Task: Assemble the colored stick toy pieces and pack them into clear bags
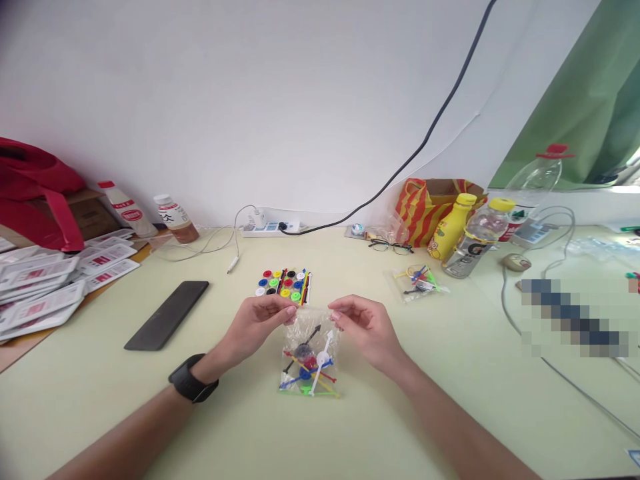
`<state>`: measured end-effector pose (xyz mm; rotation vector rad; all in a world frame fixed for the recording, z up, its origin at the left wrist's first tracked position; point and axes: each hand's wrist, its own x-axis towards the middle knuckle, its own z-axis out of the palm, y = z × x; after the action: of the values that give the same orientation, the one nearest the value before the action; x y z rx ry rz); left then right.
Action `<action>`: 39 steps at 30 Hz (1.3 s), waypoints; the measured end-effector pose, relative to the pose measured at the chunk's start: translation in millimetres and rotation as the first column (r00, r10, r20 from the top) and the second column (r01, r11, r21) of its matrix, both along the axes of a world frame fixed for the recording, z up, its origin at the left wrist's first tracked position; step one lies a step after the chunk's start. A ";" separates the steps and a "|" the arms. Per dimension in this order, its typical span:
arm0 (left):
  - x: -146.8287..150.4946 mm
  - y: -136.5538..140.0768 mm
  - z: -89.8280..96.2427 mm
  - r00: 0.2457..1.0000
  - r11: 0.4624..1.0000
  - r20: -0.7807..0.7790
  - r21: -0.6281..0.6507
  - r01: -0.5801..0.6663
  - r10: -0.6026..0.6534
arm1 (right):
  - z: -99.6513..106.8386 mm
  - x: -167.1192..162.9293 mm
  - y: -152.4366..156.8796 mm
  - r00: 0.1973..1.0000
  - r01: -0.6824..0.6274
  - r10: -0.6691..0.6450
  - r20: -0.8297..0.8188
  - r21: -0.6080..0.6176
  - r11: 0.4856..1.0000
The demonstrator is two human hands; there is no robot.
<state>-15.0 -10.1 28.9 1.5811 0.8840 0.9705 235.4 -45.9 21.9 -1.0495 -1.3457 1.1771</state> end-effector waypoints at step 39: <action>-1.6 0.6 -8.2 0.998 0.998 0.028 -0.029 -0.051 0.052 | -6.4 3.0 2.0 0.997 0.036 -0.041 0.070 0.061 0.998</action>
<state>-16.6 -9.4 20.8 1.5238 0.9186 1.0104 238.4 -43.8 15.5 -1.0787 -1.4009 1.0740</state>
